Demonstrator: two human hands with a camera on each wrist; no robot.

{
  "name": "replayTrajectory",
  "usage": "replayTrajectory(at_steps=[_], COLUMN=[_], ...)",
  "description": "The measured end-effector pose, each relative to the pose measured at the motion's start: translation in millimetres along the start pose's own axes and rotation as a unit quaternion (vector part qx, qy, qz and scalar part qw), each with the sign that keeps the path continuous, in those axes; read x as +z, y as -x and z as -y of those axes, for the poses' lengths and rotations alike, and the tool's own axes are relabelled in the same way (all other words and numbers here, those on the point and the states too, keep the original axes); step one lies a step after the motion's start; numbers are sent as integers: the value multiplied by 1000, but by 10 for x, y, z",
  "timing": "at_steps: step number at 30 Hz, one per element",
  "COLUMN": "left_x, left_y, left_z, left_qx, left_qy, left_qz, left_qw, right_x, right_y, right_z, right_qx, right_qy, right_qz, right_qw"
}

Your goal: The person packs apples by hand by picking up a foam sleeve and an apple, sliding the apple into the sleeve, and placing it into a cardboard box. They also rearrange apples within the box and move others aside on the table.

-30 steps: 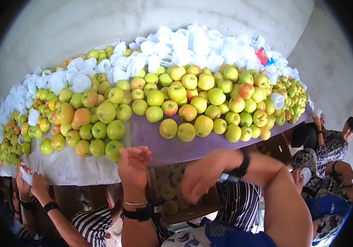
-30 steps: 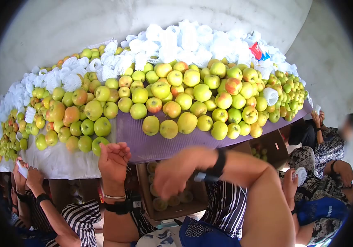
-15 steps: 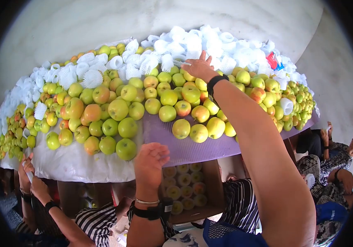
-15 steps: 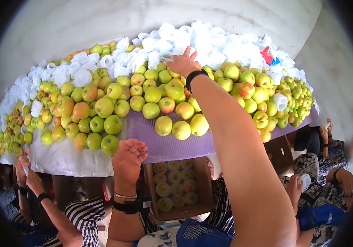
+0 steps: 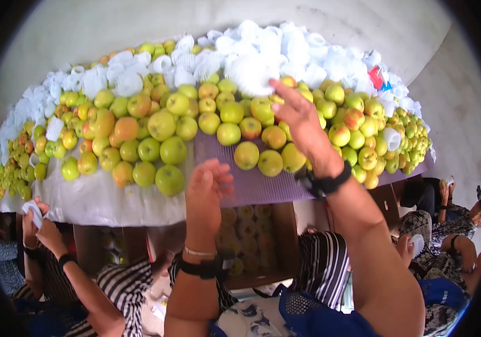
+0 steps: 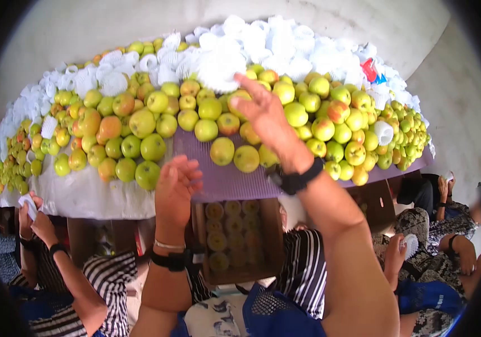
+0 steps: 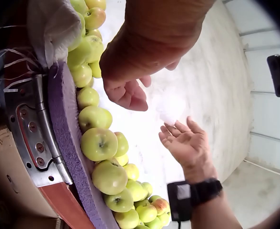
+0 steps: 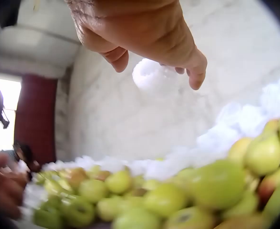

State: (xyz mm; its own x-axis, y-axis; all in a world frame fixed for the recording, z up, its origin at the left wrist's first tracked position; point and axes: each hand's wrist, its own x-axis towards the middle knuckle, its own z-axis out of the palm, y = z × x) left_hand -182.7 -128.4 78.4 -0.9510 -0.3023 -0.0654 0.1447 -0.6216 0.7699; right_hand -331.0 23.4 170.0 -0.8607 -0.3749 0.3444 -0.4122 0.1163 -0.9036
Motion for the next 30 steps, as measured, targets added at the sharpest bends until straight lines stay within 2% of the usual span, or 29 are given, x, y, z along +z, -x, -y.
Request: replayTrajectory(at_steps=[1,3,5,12,15,18,21,24,25,27,30], left_x=[19,36,126,95,134,175,351,240,245,270,293], left_y=[8,-2,9,-27,-23,-10,34,39,46,53,68], left_z=[26,63,71,279,303,334,315,378,382,396,399], left_qx=[16,51,84,153,111,51,57,78,83,94,70], left_qy=[-3,-14,1,-128,-152,-93,-50,-35,-49,-78,-97], left_qz=[0,5,15,-11,-40,-25,-30,-1,-17,-46,-29], left_qw=[1000,999,996,980,981,994,997,996,995,991,992], right_x=[56,153,243,358,332,355,342,360,349,314,342], right_y=[296,736,1011,1156,1154,1186,1228,1209,1201,1189,1246], right_z=[29,-107,-236,-654,-696,-742,-761,-683,-623,-503,-441], right_qx=[58,119,129,64,76,25,69,56,-20,-168,-181], right_qy=[-132,-243,-274,-188,-208,-142,-189,-44,37,201,160], right_qz=[21,39,47,-28,-50,-39,-5,-76,-103,-154,-78], right_qw=[989,962,952,980,974,989,980,995,994,953,967])
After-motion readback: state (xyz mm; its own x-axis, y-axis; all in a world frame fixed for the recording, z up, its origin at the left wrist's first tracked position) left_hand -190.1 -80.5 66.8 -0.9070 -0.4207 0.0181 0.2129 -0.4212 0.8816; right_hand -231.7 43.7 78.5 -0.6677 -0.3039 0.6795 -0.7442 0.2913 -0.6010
